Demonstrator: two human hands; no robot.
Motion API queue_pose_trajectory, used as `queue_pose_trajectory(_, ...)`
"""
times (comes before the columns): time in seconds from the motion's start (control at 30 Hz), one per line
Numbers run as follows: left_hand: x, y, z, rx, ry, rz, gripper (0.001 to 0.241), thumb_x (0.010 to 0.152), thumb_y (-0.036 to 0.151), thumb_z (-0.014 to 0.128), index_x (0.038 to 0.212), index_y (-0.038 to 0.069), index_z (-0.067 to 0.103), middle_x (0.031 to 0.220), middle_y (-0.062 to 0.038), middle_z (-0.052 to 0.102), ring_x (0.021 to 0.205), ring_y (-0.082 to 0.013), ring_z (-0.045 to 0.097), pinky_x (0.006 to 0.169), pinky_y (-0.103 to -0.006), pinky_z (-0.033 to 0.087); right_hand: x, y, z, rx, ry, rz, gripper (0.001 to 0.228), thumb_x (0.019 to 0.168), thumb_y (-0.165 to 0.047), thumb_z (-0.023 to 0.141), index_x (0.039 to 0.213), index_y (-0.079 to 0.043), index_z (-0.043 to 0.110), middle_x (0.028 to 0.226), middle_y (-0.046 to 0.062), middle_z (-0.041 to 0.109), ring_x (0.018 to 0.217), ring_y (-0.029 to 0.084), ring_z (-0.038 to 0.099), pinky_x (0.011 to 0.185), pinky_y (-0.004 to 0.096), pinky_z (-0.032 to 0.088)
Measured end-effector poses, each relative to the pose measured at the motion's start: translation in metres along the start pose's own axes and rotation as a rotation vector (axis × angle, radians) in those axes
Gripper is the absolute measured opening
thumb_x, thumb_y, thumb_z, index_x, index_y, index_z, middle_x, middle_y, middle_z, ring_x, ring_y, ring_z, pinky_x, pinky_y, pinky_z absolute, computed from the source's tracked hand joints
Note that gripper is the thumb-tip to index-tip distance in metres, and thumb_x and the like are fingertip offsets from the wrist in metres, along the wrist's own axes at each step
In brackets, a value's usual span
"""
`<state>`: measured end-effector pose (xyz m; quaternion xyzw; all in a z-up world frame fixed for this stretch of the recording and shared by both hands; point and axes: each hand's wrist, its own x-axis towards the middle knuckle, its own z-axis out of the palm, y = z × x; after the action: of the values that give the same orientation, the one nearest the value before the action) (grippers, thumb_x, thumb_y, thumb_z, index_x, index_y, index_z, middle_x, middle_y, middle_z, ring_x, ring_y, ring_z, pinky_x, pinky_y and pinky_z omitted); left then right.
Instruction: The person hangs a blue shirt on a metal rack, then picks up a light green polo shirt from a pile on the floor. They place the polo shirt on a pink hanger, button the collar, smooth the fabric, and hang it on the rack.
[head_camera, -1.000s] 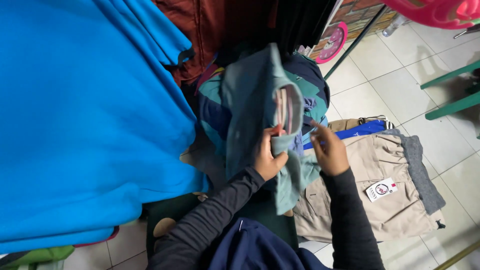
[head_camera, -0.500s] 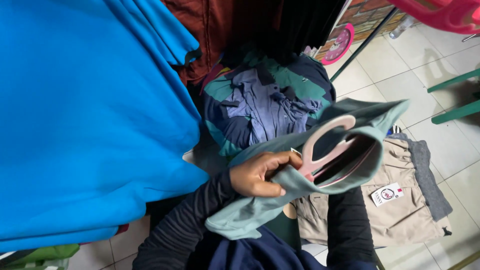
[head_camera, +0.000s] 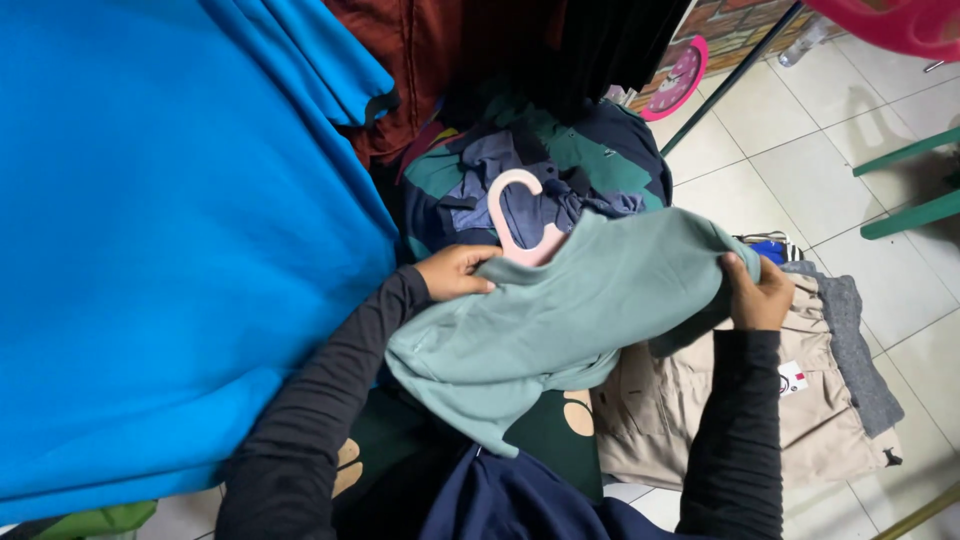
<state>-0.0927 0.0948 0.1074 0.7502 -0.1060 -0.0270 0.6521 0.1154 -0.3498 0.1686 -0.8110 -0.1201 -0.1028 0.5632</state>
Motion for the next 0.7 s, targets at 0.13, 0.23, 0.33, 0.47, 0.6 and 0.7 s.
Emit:
queue_pose_trajectory(0.13, 0.012, -0.025, -0.014, 0.207, 0.066, -0.076, 0.054, 0.080, -0.001, 0.069, 0.132, 0.007, 0.059, 0.104, -0.003, 0.070, 0.081, -0.0134, 0.062, 0.072, -0.0260, 0.051, 0.022, 0.015, -0.026, -0.322, -0.029, -0.125, 0.027, 0.102, -0.020, 0.088, 0.097, 0.001, 0.071, 0.078, 0.009, 0.063, 0.061, 0.014, 0.049, 0.056, 0.027, 0.046)
queue_pose_trajectory(0.23, 0.034, -0.046, -0.021, 0.185, 0.217, -0.061, 0.049, 0.083, 0.001, 0.067, 0.132, 0.004, 0.060, 0.103, -0.005, 0.071, 0.082, -0.0145, 0.064, 0.076, -0.0265, 0.053, 0.039, 0.013, -0.019, -0.577, -0.010, -0.139, 0.044, 0.092, -0.035, 0.097, 0.093, 0.000, 0.072, 0.075, 0.006, 0.061, 0.062, 0.016, 0.050, 0.056, 0.030, 0.044)
queue_pose_trajectory(0.33, 0.062, -0.080, -0.019, 0.446, 0.428, 0.035, 0.050, 0.079, 0.001, 0.067, 0.128, 0.007, 0.062, 0.121, -0.012, 0.070, 0.104, -0.0296, 0.069, 0.093, -0.0360, 0.054, 0.057, 0.051, 0.013, -0.644, 0.073, -0.229, 0.045, 0.091, -0.029, 0.099, 0.095, 0.001, 0.065, 0.080, 0.007, 0.058, 0.063, 0.019, 0.050, 0.057, 0.032, 0.046)
queue_pose_trajectory(0.47, 0.093, -0.130, -0.008, 0.637, 0.558, -0.200, 0.080, 0.085, 0.014, 0.076, 0.153, 0.029, 0.036, 0.150, -0.014, 0.045, 0.139, -0.0409, 0.047, 0.110, -0.0603, 0.044, 0.044, 0.078, 0.082, -0.682, 0.060, -0.297, 0.042, 0.080, -0.020, 0.091, 0.112, -0.015, 0.066, 0.092, 0.006, 0.064, 0.080, 0.032, 0.069, 0.075, 0.043, 0.058)
queue_pose_trajectory(0.6, 0.090, -0.113, 0.041, 0.846, 0.473, -0.302, 0.101, 0.084, 0.031, 0.085, 0.165, 0.019, 0.026, 0.169, -0.025, 0.017, 0.156, -0.0491, 0.016, 0.108, -0.0748, 0.040, -0.014, 0.046, 0.149, -0.748, -0.207, -0.479, 0.061, 0.074, -0.020, 0.085, 0.132, -0.019, 0.065, 0.126, 0.014, 0.060, 0.109, 0.041, 0.067, 0.090, 0.055, 0.056)
queue_pose_trajectory(0.7, 0.073, -0.063, 0.070, 1.099, 0.362, -0.312, 0.103, 0.080, 0.050, 0.082, 0.163, 0.018, 0.031, 0.172, -0.025, 0.002, 0.158, -0.0480, -0.001, 0.120, -0.0744, 0.010, -0.041, 0.062, 0.195, -0.843, -0.254, -0.477, 0.066, 0.082, -0.044, 0.078, 0.143, -0.031, 0.056, 0.151, 0.012, 0.049, 0.143, 0.036, 0.044, 0.110, 0.068, 0.031)
